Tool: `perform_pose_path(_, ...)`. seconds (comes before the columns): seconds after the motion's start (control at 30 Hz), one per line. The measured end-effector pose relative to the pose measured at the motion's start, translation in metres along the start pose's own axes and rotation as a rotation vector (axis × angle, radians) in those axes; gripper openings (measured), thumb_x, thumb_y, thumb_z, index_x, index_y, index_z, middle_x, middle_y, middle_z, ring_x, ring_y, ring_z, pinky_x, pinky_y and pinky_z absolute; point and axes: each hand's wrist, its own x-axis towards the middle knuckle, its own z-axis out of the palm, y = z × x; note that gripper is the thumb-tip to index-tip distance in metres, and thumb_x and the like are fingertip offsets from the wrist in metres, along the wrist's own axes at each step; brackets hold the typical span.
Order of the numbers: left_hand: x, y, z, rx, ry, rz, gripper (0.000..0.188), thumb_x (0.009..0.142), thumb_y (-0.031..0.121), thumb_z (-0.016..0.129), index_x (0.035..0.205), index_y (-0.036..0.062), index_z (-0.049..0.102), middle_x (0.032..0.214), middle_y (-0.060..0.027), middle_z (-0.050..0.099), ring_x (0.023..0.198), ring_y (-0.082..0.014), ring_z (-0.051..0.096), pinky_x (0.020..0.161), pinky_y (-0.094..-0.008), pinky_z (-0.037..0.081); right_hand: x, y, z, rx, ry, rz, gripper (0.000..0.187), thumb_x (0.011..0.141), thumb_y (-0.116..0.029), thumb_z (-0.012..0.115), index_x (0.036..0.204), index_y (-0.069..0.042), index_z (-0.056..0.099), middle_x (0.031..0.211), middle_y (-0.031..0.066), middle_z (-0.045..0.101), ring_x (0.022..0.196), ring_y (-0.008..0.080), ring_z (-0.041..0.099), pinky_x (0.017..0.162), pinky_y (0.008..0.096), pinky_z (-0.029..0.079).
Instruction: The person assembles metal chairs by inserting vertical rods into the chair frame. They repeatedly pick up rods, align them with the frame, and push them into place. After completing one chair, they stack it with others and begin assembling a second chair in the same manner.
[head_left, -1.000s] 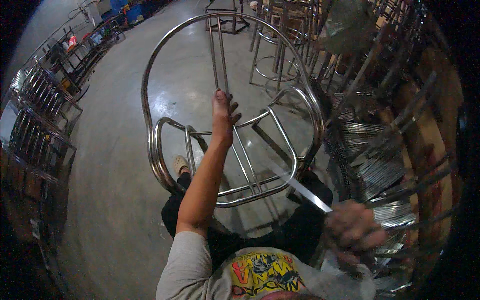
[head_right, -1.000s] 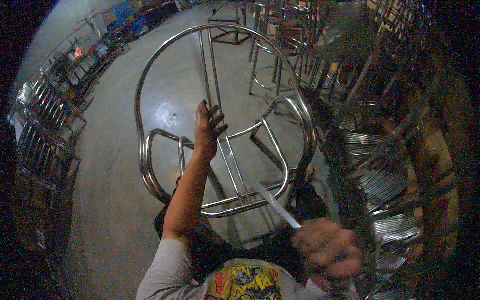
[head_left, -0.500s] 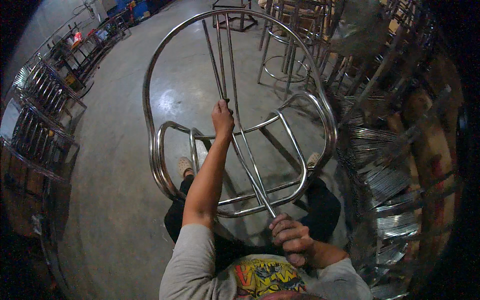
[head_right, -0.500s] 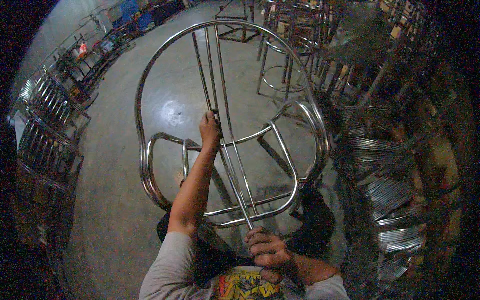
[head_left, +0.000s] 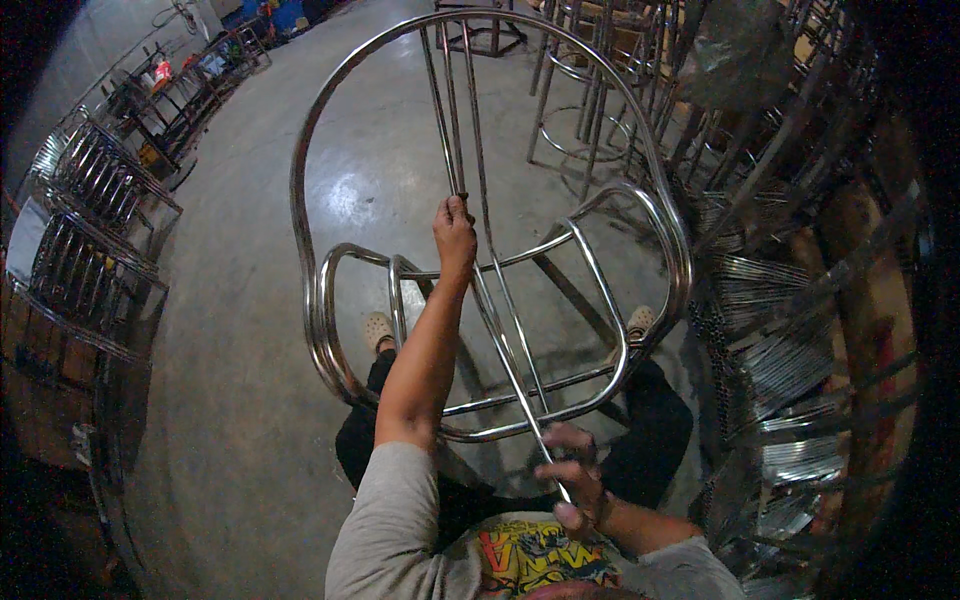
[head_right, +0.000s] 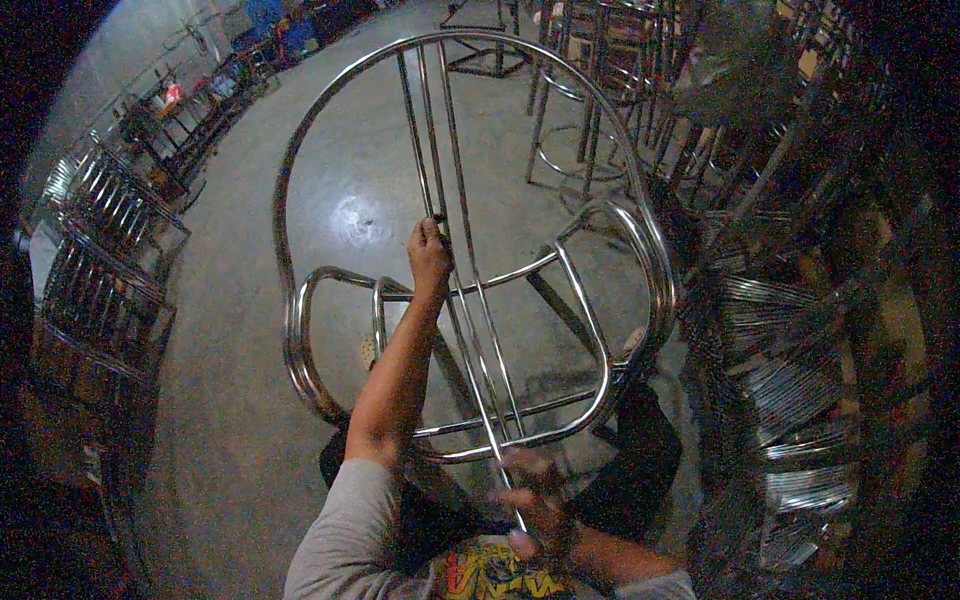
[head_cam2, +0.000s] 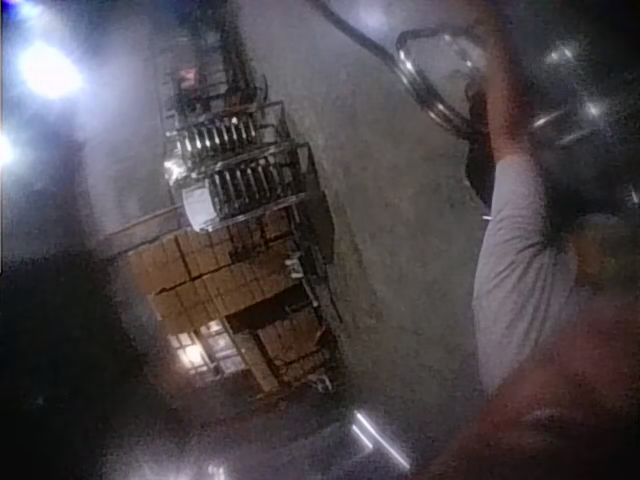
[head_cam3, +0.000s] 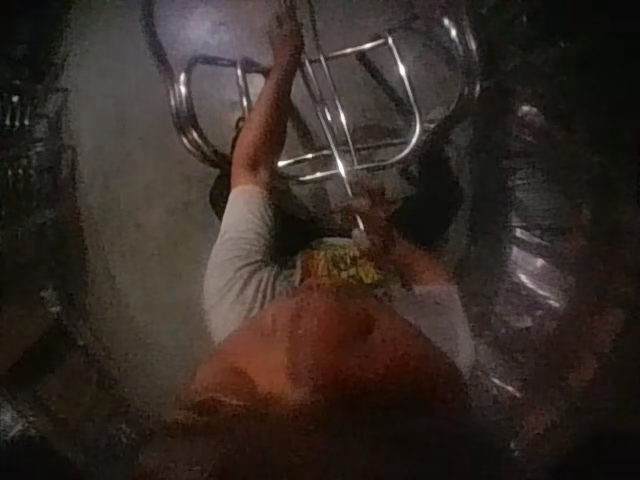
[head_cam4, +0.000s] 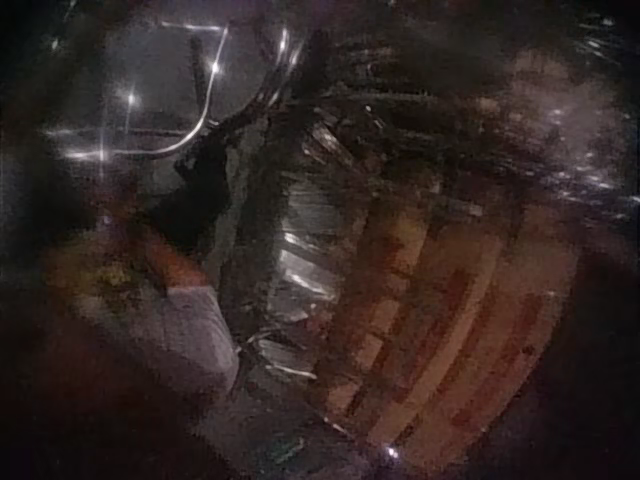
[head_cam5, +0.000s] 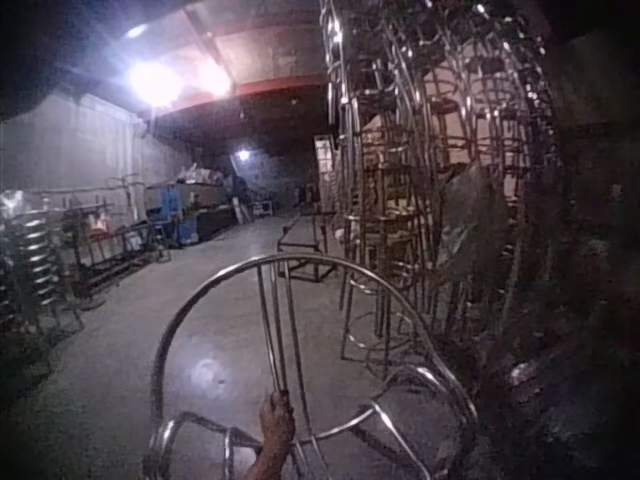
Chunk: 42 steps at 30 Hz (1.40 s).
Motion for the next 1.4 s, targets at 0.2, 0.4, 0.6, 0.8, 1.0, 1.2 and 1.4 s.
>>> perform_pose_path(0.2, 0.036, -0.024, -0.023, 0.069, -0.128, -0.093, 0.042, 0.101, 0.033, 0.045, 0.117, -0.0034, 0.057, 0.082, -0.0104, 0.062, 0.074, -0.0206, 0.058, 0.068, -0.0350, 0.047, -0.018, 0.004, 0.041, 0.741, -0.163, 1.006, 0.059, 0.098, -0.018, 0.048, 0.148, -0.007, 0.018, 0.102, 0.0110, 0.060, 0.080, 0.0155, 0.059, 0.071, 0.0301, 0.049)
perform_pose_path(0.4, -0.023, -0.038, -0.064, 0.482, -0.182, -0.152, 0.070, 0.093, 0.038, 0.057, 0.137, -0.0118, 0.036, 0.126, -0.0320, 0.054, 0.116, -0.0397, 0.054, 0.099, -0.0423, 0.043, -0.043, 0.054, 0.095, 0.763, -0.004, 1.017, 0.062, 0.098, -0.021, 0.051, 0.150, -0.012, 0.018, 0.091, 0.0068, 0.059, 0.069, 0.0115, 0.052, 0.062, 0.0270, 0.047)
perform_pose_path(0.6, -0.141, -0.039, -0.085, 0.164, -0.381, -0.800, 0.044, 0.096, 0.042, 0.053, 0.110, -0.0001, 0.052, 0.097, -0.0178, 0.061, 0.074, -0.0277, 0.065, 0.059, -0.0413, 0.054, -0.030, 0.076, 0.109, 0.616, 0.022, 0.925, 0.061, 0.098, -0.016, 0.048, 0.152, -0.015, 0.019, 0.088, 0.0034, 0.059, 0.067, 0.0089, 0.050, 0.061, 0.0249, 0.045)
perform_pose_path(0.8, -0.145, -0.043, -0.056, 0.019, -0.137, -0.668, 0.033, 0.095, 0.032, 0.051, 0.083, 0.0021, 0.052, 0.061, -0.0069, 0.053, 0.042, -0.0206, 0.051, 0.038, -0.0357, 0.041, -0.007, 0.071, 0.079, -0.698, -0.341, 0.413, 0.063, 0.094, -0.039, 0.056, 0.146, -0.010, 0.036, 0.098, 0.0129, 0.064, 0.089, 0.0321, 0.062, 0.082, 0.0471, 0.048)
perform_pose_path(1.0, -0.133, -0.065, -0.054, 0.236, -0.167, -0.481, 0.041, 0.097, 0.034, 0.046, 0.082, -0.0017, 0.061, 0.062, -0.0133, 0.060, 0.053, -0.0284, 0.059, 0.052, -0.0438, 0.047, -0.021, 0.087, 0.061, -0.843, -0.238, 0.286, 0.073, 0.083, -0.059, 0.060, 0.134, -0.009, 0.048, 0.139, 0.0187, 0.039, 0.132, 0.0391, 0.032, 0.112, 0.0584, 0.014)
perform_pose_path(1.2, -0.120, -0.086, -0.040, 0.247, -0.091, -0.517, 0.038, 0.096, 0.030, 0.048, 0.086, -0.0044, 0.062, 0.072, -0.0195, 0.064, 0.065, -0.0361, 0.063, 0.063, -0.0462, 0.049, -0.022, 0.094, 0.067, -0.824, -0.135, 0.282, 0.076, 0.069, -0.062, 0.072, 0.118, -0.007, 0.055, 0.131, 0.0156, 0.043, 0.129, 0.0358, 0.034, 0.112, 0.0542, 0.016)
perform_pose_path(1.4, -0.108, -0.090, -0.030, 0.426, -0.104, -0.437, 0.036, 0.094, 0.026, 0.049, 0.096, -0.0066, 0.065, 0.089, -0.0297, 0.066, 0.088, -0.0461, 0.064, 0.079, -0.0486, 0.049, -0.019, 0.094, 0.067, -0.809, -0.061, 0.242, 0.061, 0.074, -0.045, 0.076, 0.118, -0.007, 0.057, 0.123, 0.0139, 0.050, 0.122, 0.0339, 0.043, 0.108, 0.0511, 0.024)
